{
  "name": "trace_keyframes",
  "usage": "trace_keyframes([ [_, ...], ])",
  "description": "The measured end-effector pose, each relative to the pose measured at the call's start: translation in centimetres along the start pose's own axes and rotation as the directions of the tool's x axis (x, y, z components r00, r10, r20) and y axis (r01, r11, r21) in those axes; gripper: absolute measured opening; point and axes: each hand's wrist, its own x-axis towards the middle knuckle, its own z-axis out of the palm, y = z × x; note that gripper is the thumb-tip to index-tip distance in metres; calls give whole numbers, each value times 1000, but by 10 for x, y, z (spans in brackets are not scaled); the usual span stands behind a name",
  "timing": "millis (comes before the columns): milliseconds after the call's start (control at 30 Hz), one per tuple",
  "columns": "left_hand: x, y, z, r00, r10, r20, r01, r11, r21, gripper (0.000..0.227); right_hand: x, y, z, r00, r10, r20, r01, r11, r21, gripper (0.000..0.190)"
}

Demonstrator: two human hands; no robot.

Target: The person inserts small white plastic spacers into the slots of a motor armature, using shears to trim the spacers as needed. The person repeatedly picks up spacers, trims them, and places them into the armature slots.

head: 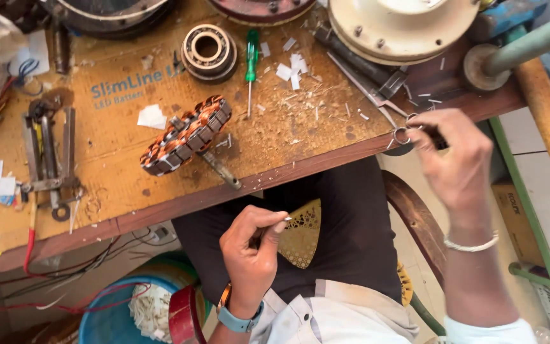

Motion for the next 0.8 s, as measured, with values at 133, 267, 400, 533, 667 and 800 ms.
trace_keyframes([
  [133,4,0,-1,999,-42,14,42,999,4,9,8,16,-6,997,26,78,-18,995,-99,15],
  [267,7,8,-5,992,-72,101,76,996,-39,9,6,4,2,983,85,162,-60,986,-155,25],
  [400,10,11,-3,980,-175,95,187,973,-136,10,-12,-14,-7,963,200,182,-161,965,-209,35],
  [533,10,8,1,987,-159,35,163,974,-159,8,-24,-9,-7,867,436,241,-396,897,-198,67],
  [667,14,9,5,983,-182,3,177,954,-242,8,-36,2,7,725,560,400,-646,755,113,80],
  [800,19,1,6,967,-253,12,243,912,-330,11,-75,-11,33,617,353,703,-751,530,393,55],
])
